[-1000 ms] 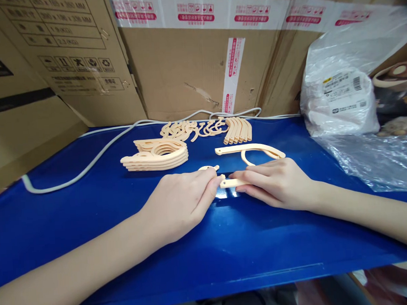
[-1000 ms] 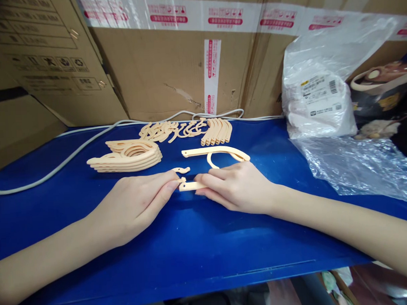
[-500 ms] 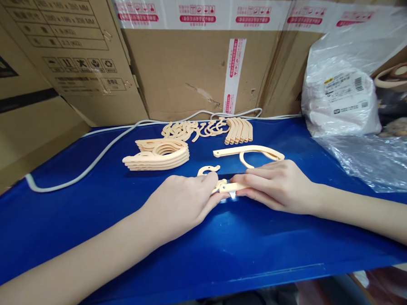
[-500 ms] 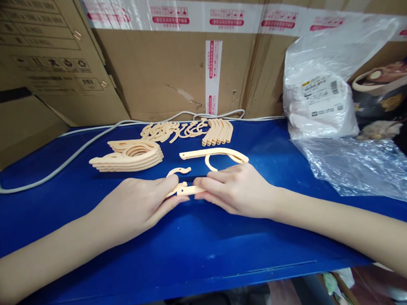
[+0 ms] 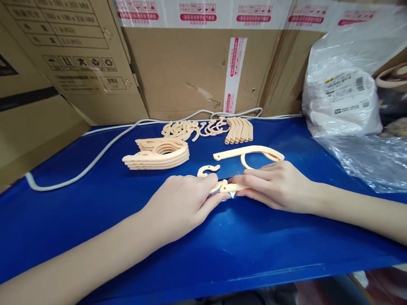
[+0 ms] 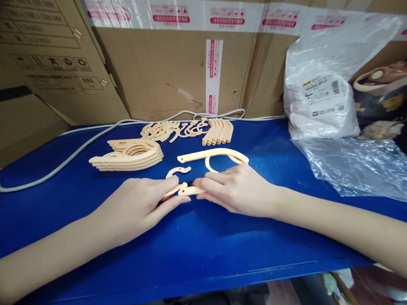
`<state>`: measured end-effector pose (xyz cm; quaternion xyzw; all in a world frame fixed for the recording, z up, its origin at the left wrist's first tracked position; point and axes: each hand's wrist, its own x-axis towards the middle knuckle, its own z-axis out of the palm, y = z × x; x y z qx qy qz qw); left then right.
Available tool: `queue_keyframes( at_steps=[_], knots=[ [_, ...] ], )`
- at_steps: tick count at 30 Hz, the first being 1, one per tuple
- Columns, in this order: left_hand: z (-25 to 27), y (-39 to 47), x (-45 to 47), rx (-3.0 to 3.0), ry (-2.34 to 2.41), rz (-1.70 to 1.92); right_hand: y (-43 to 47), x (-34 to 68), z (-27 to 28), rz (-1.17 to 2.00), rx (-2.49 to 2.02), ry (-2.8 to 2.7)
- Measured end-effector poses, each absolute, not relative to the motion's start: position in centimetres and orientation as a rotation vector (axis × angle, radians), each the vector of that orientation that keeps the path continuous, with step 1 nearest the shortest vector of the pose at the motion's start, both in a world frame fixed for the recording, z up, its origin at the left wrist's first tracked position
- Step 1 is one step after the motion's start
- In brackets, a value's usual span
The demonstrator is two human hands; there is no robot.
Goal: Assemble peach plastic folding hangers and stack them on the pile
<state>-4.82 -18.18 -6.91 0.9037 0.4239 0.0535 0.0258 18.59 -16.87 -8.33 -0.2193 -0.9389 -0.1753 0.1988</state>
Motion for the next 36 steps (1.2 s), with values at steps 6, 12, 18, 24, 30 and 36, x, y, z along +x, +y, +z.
queue_keyframes(
  at_steps=[6,12,18,24,30,36],
  knots=[
    [-6.6,-18.3,-4.8,2.820,1.376,0.104,-17.0,18.5,-8.3,-0.371,-0.683,-2.692],
    [-6.9,-18.2,-4.8,2.875,1.386,0.072,-17.2,18.5,-8.1,-0.325,-0.702,-2.689],
    [-7.7,-18.1,-5.1,3.051,1.367,0.127,-17.1,18.6,-8.2,-0.287,-0.728,-2.708],
    [-8.1,-18.1,-5.3,3.232,1.303,0.246,-17.1,18.6,-8.2,-0.204,-0.741,-2.705],
    [-8.1,-18.1,-5.5,3.499,1.149,0.430,-17.2,18.5,-8.2,-0.032,-0.796,-2.696],
    [-7.8,-18.6,-5.6,3.691,1.100,0.456,-17.1,18.5,-7.9,0.189,-0.802,-2.716]
  ],
)
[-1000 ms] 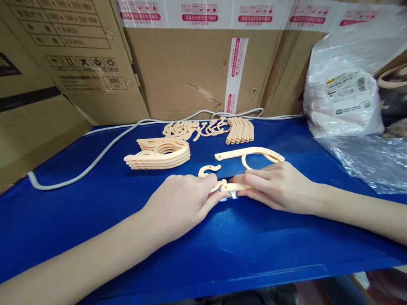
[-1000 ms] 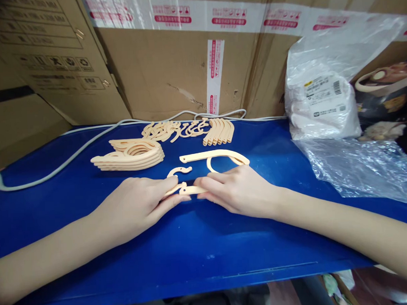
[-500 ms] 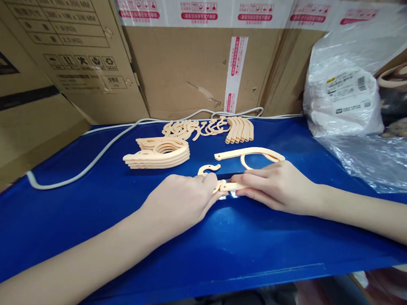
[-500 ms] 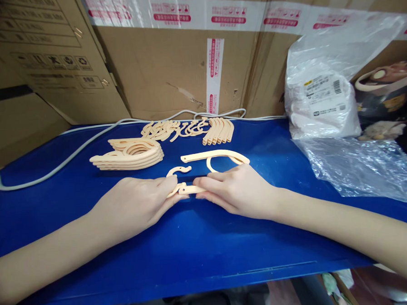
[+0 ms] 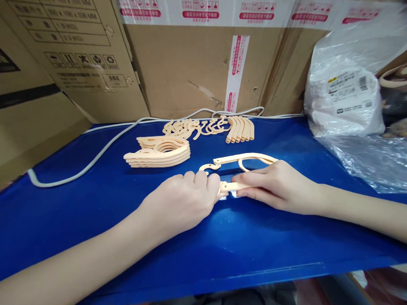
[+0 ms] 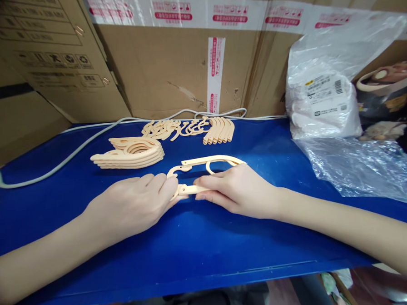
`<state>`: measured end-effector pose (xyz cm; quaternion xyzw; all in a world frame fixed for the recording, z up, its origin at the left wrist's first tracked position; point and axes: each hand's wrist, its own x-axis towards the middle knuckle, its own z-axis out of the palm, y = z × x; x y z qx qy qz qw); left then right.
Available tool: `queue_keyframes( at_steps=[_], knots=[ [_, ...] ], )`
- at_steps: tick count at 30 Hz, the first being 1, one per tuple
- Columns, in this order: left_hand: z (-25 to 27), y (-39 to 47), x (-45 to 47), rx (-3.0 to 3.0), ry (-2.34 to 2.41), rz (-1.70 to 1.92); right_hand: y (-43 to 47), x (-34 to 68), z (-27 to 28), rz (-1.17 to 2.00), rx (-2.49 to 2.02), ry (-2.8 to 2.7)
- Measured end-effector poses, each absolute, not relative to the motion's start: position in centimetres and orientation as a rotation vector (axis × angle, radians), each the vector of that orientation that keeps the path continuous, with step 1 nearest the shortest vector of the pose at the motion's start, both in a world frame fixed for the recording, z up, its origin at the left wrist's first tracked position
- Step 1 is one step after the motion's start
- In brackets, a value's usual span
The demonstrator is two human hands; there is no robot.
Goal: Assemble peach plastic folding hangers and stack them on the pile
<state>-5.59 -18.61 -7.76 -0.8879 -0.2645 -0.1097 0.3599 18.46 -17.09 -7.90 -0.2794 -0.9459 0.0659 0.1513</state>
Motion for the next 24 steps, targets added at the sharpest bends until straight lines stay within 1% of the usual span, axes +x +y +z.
queue_keyframes(
  at_steps=[6,11,18,24],
  knots=[
    [-7.71,-18.72,-5.45,-2.302,-0.686,-0.310,-16.72,18.57,-7.87,0.190,-0.815,-2.711],
    [-7.82,-18.41,-5.27,-2.320,-0.665,-0.354,-16.45,18.57,-8.03,0.332,-0.794,-2.716],
    [-8.19,-18.00,-5.19,-2.351,-0.695,-0.477,-16.35,18.73,-8.52,0.170,-0.810,-2.727],
    [-8.19,-18.07,-5.15,-2.366,-0.716,-0.552,-16.57,18.63,-8.71,0.139,-0.804,-2.719]
  ],
)
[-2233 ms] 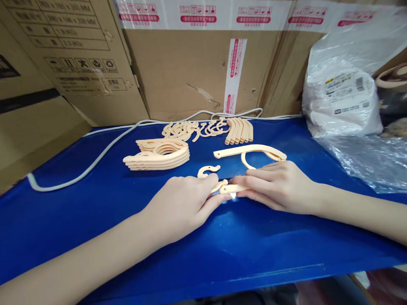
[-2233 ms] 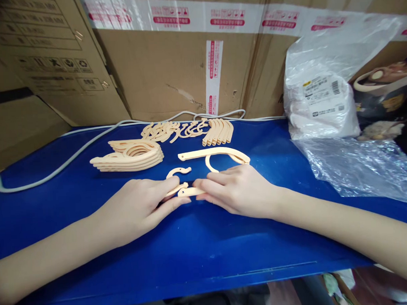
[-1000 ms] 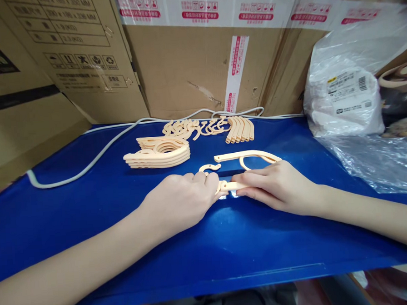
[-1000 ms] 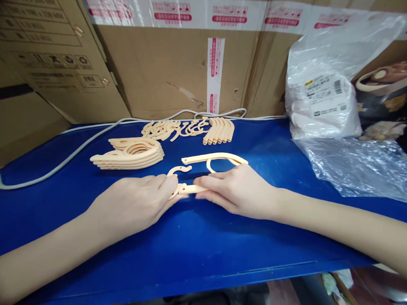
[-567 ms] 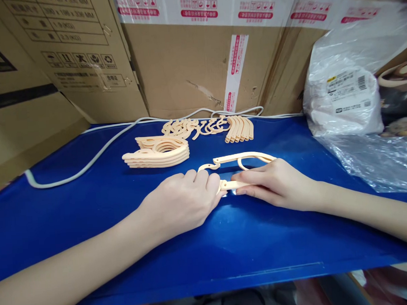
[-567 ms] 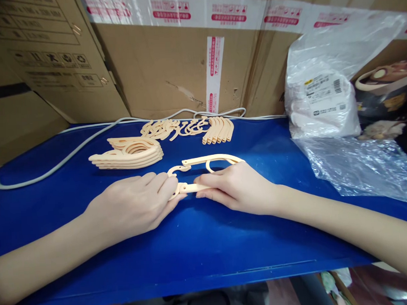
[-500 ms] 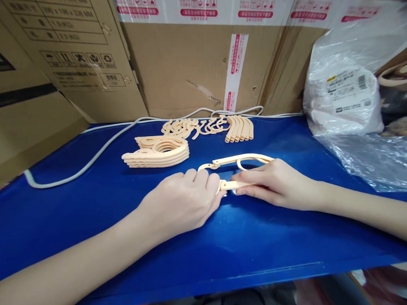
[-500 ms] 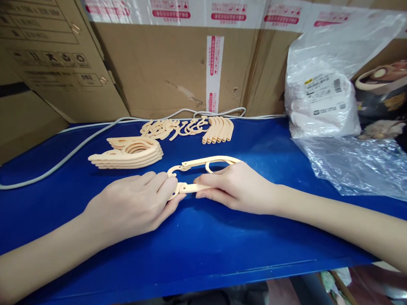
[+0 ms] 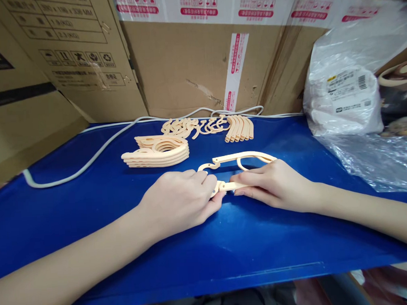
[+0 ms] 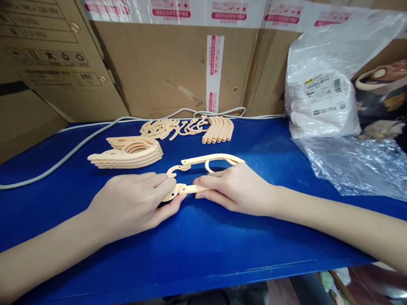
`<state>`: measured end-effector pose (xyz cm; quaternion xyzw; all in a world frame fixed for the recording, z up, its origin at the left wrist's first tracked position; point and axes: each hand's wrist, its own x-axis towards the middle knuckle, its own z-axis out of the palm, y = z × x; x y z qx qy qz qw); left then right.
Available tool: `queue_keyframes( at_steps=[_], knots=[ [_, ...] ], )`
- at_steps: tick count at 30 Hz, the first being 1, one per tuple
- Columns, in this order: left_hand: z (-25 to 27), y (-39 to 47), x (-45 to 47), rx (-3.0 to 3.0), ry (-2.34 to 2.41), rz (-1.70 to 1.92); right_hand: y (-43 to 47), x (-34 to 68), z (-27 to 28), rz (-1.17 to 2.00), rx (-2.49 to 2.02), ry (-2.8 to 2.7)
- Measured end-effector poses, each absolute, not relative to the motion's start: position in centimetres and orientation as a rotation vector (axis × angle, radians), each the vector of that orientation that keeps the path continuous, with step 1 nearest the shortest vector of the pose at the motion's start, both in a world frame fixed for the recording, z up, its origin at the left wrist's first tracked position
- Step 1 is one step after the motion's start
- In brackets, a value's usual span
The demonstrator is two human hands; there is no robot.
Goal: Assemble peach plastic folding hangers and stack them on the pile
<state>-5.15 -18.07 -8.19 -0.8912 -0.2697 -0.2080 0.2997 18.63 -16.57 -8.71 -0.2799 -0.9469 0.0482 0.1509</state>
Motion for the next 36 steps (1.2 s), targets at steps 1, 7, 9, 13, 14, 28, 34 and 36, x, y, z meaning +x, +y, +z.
queue_keyframes(
  at_steps=[1,7,9,13,14,28,34,36],
  knots=[
    [-8.15,-18.09,-5.17,-2.372,-0.717,-0.554,-16.59,18.62,-8.73,0.141,-0.804,-2.718],
    [-8.12,-18.02,-5.34,-2.407,-0.735,-0.566,-16.55,18.69,-8.89,0.160,-0.794,-2.717],
    [-8.19,-17.99,-5.35,-2.411,-0.736,-0.565,-16.53,18.71,-8.90,0.164,-0.787,-2.718],
    [-8.34,-17.98,-5.32,-2.439,-0.742,-0.556,-16.55,18.68,-8.80,0.188,-0.797,-2.707],
    [-8.37,-17.98,-5.32,-2.446,-0.747,-0.557,-16.56,18.66,-8.76,0.207,-0.805,-2.701],
    [-8.21,-17.71,-5.31,-2.450,-0.731,-0.552,-16.36,18.70,-8.81,0.210,-0.792,-2.698],
    [-8.16,-18.05,-5.05,-2.551,-0.704,-0.523,-16.43,18.77,-8.68,0.039,-0.749,-2.745],
    [-8.10,-18.08,-5.13,-2.589,-0.756,-0.528,-16.49,18.89,-8.43,-0.052,-0.715,-2.718]
  ],
)
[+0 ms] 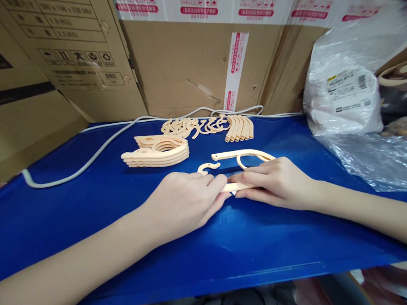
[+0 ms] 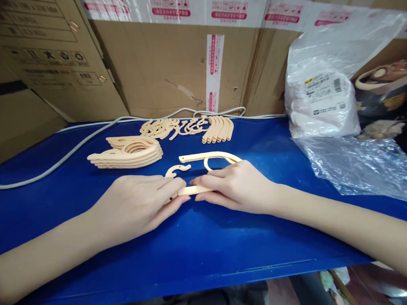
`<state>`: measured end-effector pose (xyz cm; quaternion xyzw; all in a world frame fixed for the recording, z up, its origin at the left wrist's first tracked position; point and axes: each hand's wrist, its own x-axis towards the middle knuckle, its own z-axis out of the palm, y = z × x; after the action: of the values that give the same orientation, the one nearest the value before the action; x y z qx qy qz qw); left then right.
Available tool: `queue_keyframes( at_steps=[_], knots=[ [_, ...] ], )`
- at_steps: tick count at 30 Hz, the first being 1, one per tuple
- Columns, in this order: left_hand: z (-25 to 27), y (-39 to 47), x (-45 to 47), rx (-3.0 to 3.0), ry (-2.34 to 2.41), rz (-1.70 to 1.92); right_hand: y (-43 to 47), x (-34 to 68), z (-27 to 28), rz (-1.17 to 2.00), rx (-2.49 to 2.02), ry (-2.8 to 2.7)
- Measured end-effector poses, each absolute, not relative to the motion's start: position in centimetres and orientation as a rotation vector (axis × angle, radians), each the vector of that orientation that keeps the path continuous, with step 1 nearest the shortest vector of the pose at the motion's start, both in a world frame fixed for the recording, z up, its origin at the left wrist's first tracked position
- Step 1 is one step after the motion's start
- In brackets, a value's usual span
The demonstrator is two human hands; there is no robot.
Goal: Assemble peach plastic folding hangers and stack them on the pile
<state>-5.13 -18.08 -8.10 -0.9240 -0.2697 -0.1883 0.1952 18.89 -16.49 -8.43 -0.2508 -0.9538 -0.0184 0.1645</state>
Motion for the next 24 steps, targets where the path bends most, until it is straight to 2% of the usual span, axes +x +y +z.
queue_keyframes(
  at_steps=[4,8,18,24],
  knots=[
    [-7.9,-17.9,-5.6,-2.635,-0.883,-0.527,-16.3,19.3,-7.6,-0.188,-0.655,-2.560],
    [-7.7,-17.7,-5.8,-2.602,-0.917,-0.541,-15.6,19.7,-6.9,-0.268,-0.786,-2.391],
    [-7.7,-18.0,-5.7,-2.772,-0.740,-0.525,-13.5,20.1,-8.2,0.103,-0.959,-2.469],
    [-8.2,-18.2,-5.6,-2.865,-0.658,-0.509,-13.2,20.4,-8.6,0.092,-0.944,-2.482]
  ],
)
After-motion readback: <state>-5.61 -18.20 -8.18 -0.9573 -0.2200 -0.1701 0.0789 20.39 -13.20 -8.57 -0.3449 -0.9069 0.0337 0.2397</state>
